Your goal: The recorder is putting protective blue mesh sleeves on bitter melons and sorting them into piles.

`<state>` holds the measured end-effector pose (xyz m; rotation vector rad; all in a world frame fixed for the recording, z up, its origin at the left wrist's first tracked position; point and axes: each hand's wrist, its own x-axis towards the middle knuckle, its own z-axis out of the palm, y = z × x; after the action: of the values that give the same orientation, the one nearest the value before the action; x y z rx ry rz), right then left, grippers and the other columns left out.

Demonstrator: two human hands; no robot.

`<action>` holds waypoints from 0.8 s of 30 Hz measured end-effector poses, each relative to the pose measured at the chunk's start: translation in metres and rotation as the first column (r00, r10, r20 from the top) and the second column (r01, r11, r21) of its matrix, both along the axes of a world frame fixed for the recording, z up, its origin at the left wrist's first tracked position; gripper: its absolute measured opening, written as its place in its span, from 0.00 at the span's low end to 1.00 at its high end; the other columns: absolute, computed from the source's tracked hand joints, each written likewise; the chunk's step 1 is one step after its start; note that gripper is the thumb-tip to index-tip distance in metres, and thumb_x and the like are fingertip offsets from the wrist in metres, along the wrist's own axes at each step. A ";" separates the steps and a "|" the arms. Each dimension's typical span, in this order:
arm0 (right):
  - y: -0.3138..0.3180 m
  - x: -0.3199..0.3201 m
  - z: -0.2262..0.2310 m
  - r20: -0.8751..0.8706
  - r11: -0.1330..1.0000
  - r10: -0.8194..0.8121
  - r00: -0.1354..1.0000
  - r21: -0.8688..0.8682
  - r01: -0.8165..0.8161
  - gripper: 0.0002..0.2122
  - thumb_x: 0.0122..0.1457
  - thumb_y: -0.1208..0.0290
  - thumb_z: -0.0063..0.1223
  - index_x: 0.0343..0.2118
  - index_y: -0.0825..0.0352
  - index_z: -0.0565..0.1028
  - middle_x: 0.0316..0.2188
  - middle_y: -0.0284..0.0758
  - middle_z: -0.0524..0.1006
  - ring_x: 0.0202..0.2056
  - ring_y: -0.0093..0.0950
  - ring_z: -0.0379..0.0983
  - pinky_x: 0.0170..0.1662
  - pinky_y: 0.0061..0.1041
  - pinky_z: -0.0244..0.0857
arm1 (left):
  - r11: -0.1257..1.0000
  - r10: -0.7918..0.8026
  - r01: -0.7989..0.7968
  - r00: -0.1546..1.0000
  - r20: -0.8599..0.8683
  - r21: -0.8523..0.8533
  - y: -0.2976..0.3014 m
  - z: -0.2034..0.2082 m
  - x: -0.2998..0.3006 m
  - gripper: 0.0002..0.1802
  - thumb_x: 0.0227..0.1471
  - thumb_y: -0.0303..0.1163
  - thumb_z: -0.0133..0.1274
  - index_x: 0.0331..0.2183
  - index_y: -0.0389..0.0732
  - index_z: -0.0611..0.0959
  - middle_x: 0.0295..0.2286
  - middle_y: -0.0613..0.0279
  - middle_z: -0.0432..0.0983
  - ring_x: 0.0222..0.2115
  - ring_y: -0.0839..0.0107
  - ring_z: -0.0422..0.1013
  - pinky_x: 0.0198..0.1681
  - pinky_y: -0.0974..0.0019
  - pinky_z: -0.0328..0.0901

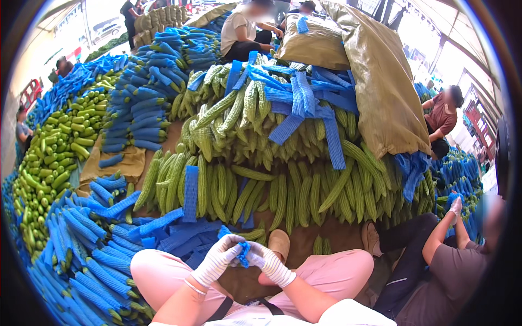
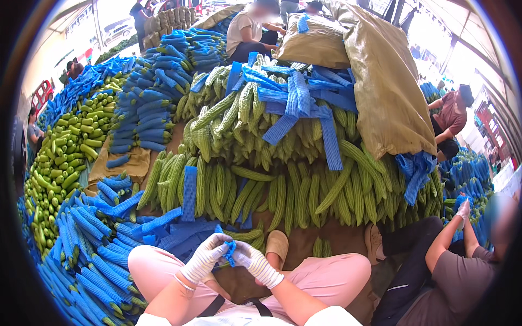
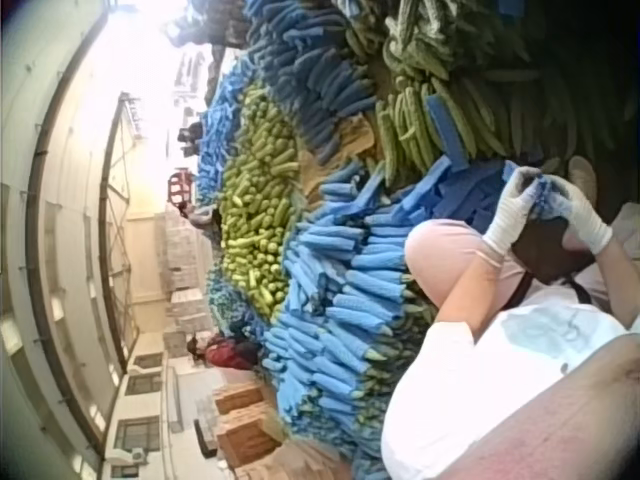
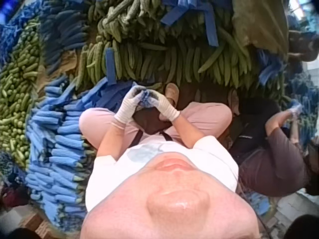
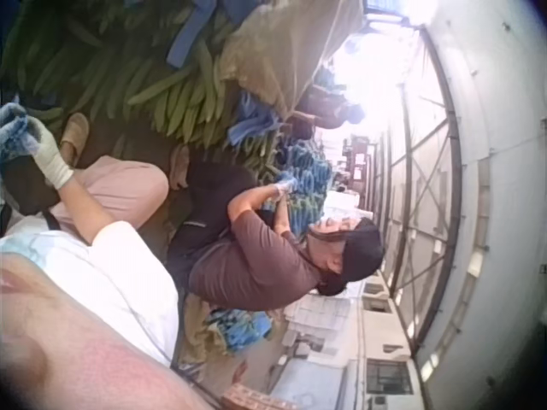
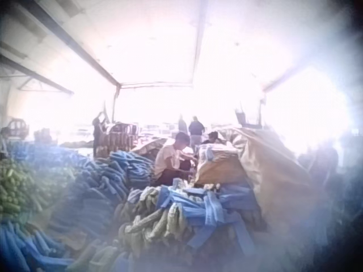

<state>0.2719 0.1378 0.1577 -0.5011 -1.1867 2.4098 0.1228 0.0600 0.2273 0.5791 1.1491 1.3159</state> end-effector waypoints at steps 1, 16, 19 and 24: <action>-0.001 0.000 0.009 -0.028 0.995 0.085 0.996 0.053 -0.083 0.21 0.57 0.60 0.53 0.50 0.66 0.66 0.38 0.27 0.72 0.38 0.17 0.67 0.42 0.18 0.62 | 1.000 -0.016 0.015 0.999 -0.037 -0.026 0.001 -0.004 0.001 0.13 0.53 0.33 0.52 0.41 0.41 0.73 0.28 0.71 0.70 0.22 0.85 0.63 0.24 0.81 0.58; 0.004 0.005 -0.037 -0.033 0.960 0.209 0.977 -0.182 -0.211 0.27 0.55 0.62 0.54 0.55 0.68 0.61 0.42 0.30 0.71 0.42 0.20 0.69 0.46 0.20 0.64 | 0.996 -0.083 0.080 0.992 0.092 0.039 -0.012 0.009 -0.002 0.17 0.54 0.34 0.50 0.44 0.38 0.71 0.24 0.71 0.65 0.19 0.81 0.60 0.23 0.77 0.56; 0.020 0.015 -0.022 0.036 0.974 0.016 0.999 -0.225 -0.008 0.19 0.56 0.68 0.52 0.49 0.71 0.67 0.41 0.34 0.74 0.41 0.25 0.71 0.45 0.22 0.66 | 0.998 0.025 -0.008 0.958 0.284 -0.062 -0.014 0.016 -0.016 0.16 0.52 0.33 0.52 0.43 0.41 0.72 0.21 0.73 0.62 0.18 0.83 0.58 0.21 0.79 0.53; 0.019 0.009 -0.046 0.281 0.928 -0.288 0.916 0.318 0.194 0.11 0.54 0.75 0.47 0.41 0.71 0.72 0.36 0.36 0.76 0.35 0.25 0.73 0.40 0.24 0.68 | 0.961 0.235 -0.245 0.968 0.092 0.125 -0.004 -0.007 -0.007 0.13 0.54 0.32 0.49 0.42 0.40 0.72 0.25 0.71 0.66 0.21 0.82 0.62 0.26 0.78 0.59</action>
<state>0.2812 0.1572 0.1117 -0.9174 -1.4800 1.9511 0.1159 0.0559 0.2200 0.4933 1.0979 1.6214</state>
